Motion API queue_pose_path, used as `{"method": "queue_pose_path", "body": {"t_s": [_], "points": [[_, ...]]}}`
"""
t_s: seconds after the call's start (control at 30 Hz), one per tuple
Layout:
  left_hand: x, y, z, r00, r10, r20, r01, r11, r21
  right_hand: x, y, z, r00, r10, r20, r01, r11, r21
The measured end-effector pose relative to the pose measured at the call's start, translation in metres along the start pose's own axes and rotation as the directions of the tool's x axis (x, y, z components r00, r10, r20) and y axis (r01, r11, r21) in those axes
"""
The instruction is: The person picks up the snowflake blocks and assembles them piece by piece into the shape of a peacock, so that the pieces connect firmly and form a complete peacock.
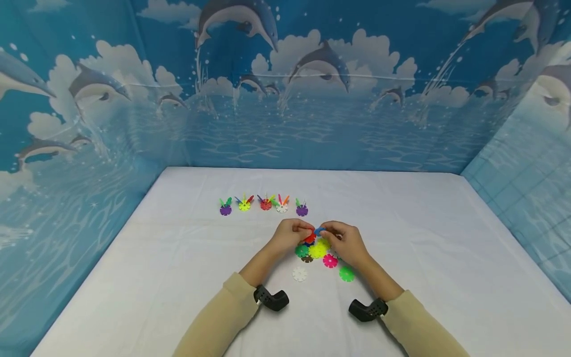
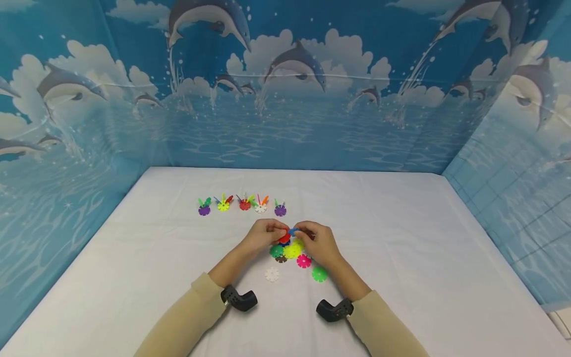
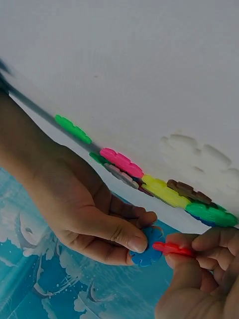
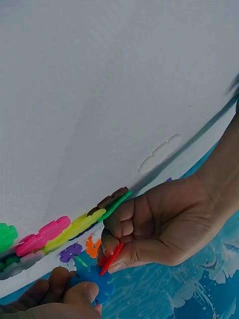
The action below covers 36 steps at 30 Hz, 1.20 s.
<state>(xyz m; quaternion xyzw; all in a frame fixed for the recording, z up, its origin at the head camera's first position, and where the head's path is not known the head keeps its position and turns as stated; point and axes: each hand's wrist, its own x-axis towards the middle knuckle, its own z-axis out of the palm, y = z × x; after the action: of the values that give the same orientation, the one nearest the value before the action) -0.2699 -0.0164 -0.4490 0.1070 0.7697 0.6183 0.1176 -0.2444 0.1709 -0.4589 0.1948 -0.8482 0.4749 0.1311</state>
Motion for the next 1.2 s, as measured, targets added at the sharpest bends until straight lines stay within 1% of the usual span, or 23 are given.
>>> {"method": "queue_pose_path", "body": {"t_s": [0.07, 0.23, 0.33, 0.53, 0.63, 0.7, 0.77, 0.83, 0.93, 1.0, 1.07, 1.13, 1.2], "points": [[-0.001, -0.001, 0.001, 1.0, 0.01, -0.01, -0.01, 1.0, 0.016, 0.0, -0.001, 0.001, 1.0, -0.016, -0.001, 0.016, 1.0, -0.02], [-0.001, -0.002, 0.003, 1.0, 0.02, -0.018, -0.019, 1.0, 0.02, 0.001, -0.002, 0.003, 0.998, -0.07, 0.001, 0.069, 0.995, -0.071], [-0.002, -0.002, 0.003, 1.0, 0.021, -0.008, -0.021, 0.999, 0.025, 0.001, -0.004, 0.003, 0.995, -0.097, 0.023, 0.099, 0.989, -0.111], [-0.005, 0.0, 0.003, 0.999, 0.028, 0.022, -0.03, 0.995, 0.092, -0.001, -0.008, 0.004, 0.983, -0.172, 0.07, 0.182, 0.967, -0.181], [-0.005, -0.001, 0.002, 0.999, 0.031, 0.029, -0.034, 0.994, 0.104, -0.003, -0.008, 0.005, 0.976, -0.201, 0.089, 0.215, 0.959, -0.186], [-0.005, -0.002, 0.002, 0.999, 0.034, 0.04, -0.038, 0.995, 0.093, -0.004, -0.008, 0.004, 0.976, -0.202, 0.083, 0.214, 0.959, -0.186], [-0.004, -0.003, 0.001, 0.997, 0.05, 0.056, -0.054, 0.996, 0.073, -0.004, -0.007, 0.003, 0.981, -0.179, 0.071, 0.189, 0.967, -0.173], [-0.004, -0.003, 0.0, 0.995, 0.063, 0.075, -0.069, 0.995, 0.072, -0.002, -0.006, 0.0, 0.988, -0.139, 0.062, 0.147, 0.978, -0.15], [-0.003, -0.002, -0.005, 0.993, 0.069, 0.092, -0.078, 0.992, 0.097, 0.001, -0.005, -0.008, 0.996, -0.054, 0.071, 0.062, 0.992, -0.11], [-0.002, -0.001, -0.008, 0.995, 0.051, 0.09, -0.061, 0.992, 0.11, 0.004, -0.003, -0.017, 0.996, 0.009, 0.09, 0.001, 0.994, -0.106], [-0.001, -0.003, -0.012, 0.997, 0.021, 0.072, -0.027, 0.996, 0.083, 0.006, 0.001, -0.026, 0.991, 0.079, 0.111, -0.065, 0.989, -0.13], [-0.001, -0.005, -0.015, 0.998, -0.017, 0.053, 0.016, 1.0, 0.017, 0.007, 0.006, -0.036, 0.979, 0.147, 0.145, -0.12, 0.977, -0.178], [-0.002, -0.008, -0.018, 0.998, -0.048, 0.038, 0.051, 0.996, -0.069, 0.008, 0.01, -0.044, 0.96, 0.194, 0.199, -0.149, 0.963, -0.223]]}}
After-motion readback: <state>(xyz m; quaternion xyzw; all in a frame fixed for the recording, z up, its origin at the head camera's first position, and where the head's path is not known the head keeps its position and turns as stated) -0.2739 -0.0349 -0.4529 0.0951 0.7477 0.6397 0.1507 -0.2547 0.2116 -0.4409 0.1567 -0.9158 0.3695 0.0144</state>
